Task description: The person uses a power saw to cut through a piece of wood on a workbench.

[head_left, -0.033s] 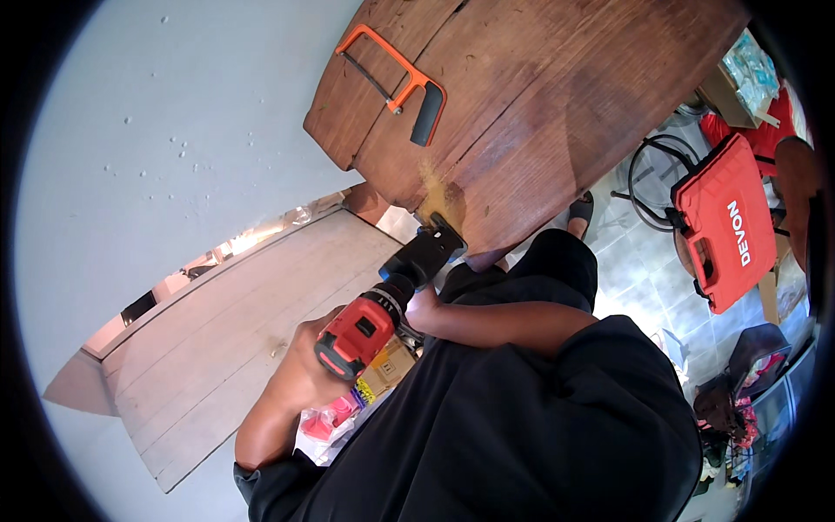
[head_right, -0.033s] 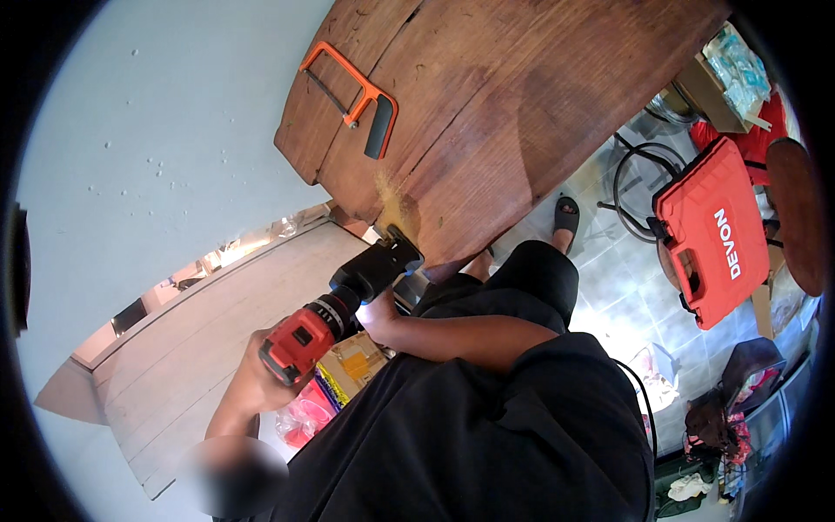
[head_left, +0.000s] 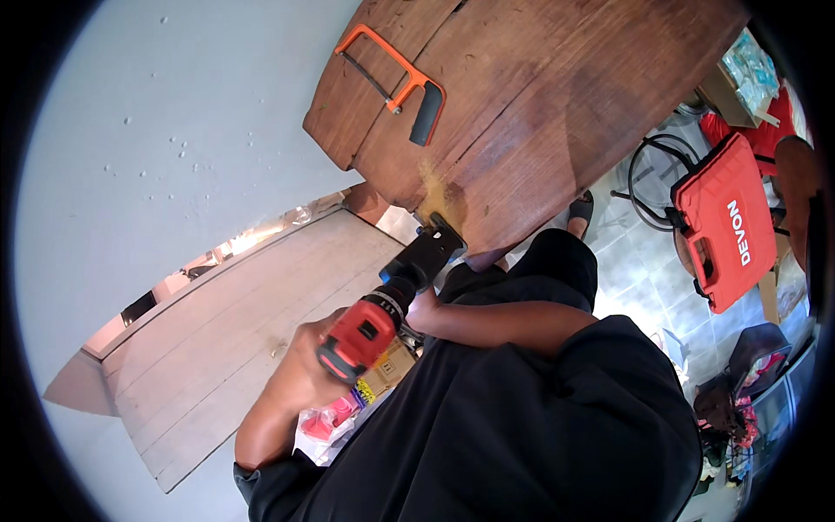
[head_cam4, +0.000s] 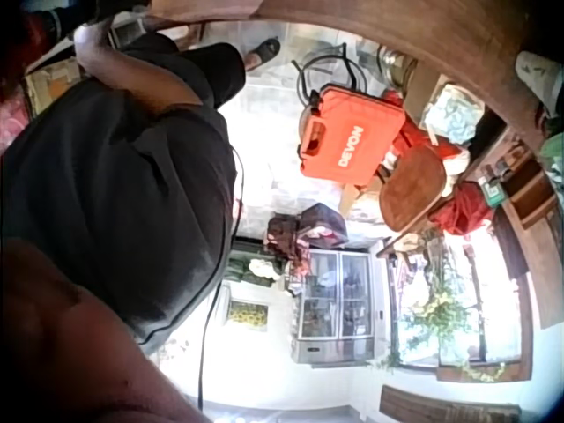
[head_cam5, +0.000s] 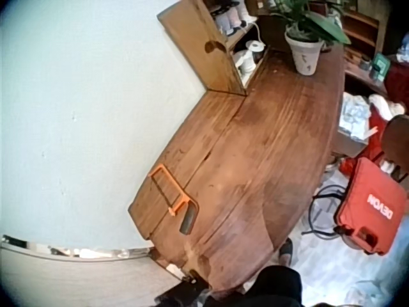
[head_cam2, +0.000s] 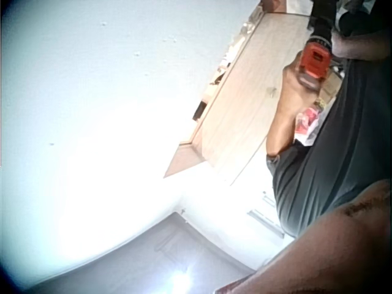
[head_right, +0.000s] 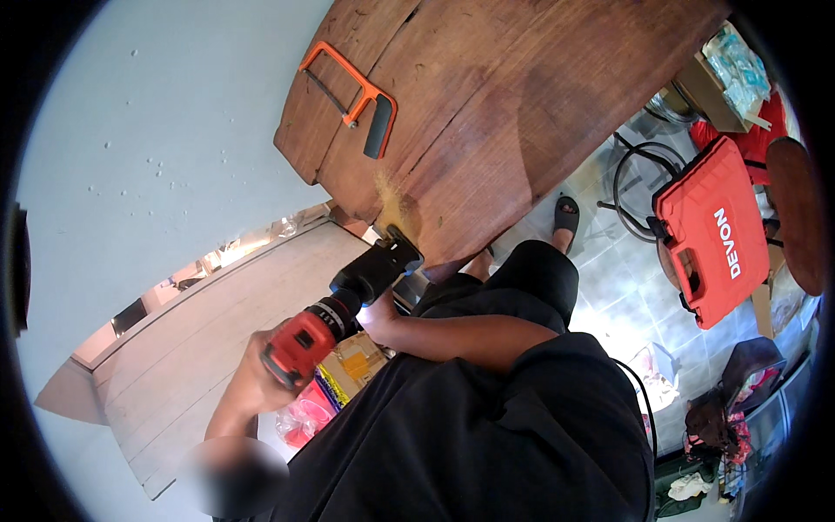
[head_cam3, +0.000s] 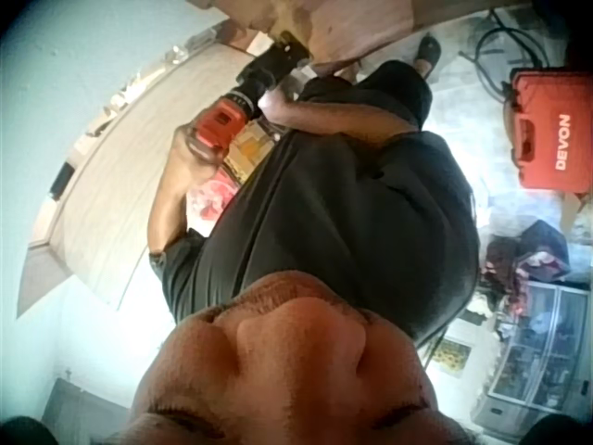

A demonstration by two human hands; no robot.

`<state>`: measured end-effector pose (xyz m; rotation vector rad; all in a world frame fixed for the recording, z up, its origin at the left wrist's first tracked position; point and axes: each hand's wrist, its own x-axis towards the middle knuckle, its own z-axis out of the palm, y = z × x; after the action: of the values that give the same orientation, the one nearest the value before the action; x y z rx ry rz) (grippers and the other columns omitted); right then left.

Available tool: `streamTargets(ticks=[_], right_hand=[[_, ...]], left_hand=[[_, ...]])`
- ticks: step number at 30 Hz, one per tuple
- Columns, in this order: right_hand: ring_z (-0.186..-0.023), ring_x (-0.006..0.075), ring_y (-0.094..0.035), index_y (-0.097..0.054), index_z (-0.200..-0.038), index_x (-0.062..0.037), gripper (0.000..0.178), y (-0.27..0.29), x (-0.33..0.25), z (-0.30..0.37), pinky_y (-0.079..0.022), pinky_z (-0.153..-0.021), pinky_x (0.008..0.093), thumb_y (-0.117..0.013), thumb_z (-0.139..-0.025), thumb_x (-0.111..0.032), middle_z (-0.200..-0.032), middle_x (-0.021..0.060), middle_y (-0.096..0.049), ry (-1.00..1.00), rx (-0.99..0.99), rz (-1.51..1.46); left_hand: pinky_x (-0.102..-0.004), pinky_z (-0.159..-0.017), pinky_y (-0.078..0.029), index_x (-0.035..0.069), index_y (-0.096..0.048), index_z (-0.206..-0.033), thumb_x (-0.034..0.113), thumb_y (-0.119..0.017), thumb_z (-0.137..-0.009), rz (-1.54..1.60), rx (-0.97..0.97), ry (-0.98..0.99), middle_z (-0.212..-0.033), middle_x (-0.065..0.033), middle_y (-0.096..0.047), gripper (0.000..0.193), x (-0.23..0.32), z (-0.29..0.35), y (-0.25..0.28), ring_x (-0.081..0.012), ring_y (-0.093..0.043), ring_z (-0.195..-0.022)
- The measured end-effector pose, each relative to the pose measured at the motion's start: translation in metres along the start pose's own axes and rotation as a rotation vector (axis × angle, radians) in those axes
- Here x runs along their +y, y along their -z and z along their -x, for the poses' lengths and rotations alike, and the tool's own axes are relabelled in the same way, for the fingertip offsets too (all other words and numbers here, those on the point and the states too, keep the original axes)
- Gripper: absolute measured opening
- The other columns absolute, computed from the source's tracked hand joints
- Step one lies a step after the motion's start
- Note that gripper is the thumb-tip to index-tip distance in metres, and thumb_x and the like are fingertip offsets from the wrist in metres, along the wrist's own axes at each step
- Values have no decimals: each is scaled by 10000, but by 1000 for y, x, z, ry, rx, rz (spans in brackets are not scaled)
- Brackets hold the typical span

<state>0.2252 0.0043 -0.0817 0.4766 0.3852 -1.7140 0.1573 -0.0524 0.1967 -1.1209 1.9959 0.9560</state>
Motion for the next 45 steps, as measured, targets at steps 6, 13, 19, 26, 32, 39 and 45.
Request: streamTargets(ticks=[6,13,19,26,32,39,45], right_hand=[[-796,108,-593,-629,-856,-109,128,-5,2,-5,-506,-700,302,-595,-889,10,-850,-6,-618,152,47,31],[-806,126,-607,-638,-858,-105,109,-11,-8,2,-515,-720,308,-603,-892,-8,-848,12,-623,168,68,18],[-787,114,-598,-630,-871,-112,82,-6,-7,4,-507,-712,300,-603,-916,-50,-842,8,-623,41,-1,-125],[-778,109,-586,-632,-871,-116,94,-10,-9,2,-492,-689,297,-586,-910,-44,-831,1,-603,115,26,-12],[-807,119,-595,-634,-892,-112,92,-6,-4,-1,-499,-702,302,-582,-917,-40,-857,6,-605,189,5,-20],[-838,124,-606,-631,-912,-105,67,-10,-9,4,-511,-737,312,-591,-924,-52,-883,8,-616,121,60,-87],[-834,117,-601,-620,-938,-112,67,-4,1,-3,-513,-735,301,-569,-960,-76,-899,-3,-611,260,-34,61]], left_hand=[[-317,-768,-517,-14,-629,-1098,0,-710,-704,-1,7,84,-812,-132,-644,403,-6,-1,-1,-191,-592,-740],[-336,-759,-520,-11,-626,-1061,3,-699,-713,-45,4,57,-829,-156,-658,356,-7,2,-4,-248,-603,-730],[-338,-764,-522,-6,-634,-1069,0,-701,-707,-34,57,-90,-844,-171,-671,368,0,4,-11,-296,-628,-747],[-342,-762,-523,2,-638,-1082,14,-701,-717,-102,38,24,-835,-182,-668,371,-1,6,-10,-311,-633,-741],[-351,-759,-527,4,-630,-1061,19,-703,-723,-106,38,21,-835,-180,-665,346,-4,5,-9,-335,-635,-742],[-371,-763,-530,2,-625,-1063,11,-700,-715,-133,44,-14,-850,-192,-671,356,-2,4,-9,-370,-650,-768],[-362,-768,-530,-1,-629,-1074,13,-705,-715,-113,41,16,-848,-189,-674,368,-3,4,-7,-361,-649,-765]])
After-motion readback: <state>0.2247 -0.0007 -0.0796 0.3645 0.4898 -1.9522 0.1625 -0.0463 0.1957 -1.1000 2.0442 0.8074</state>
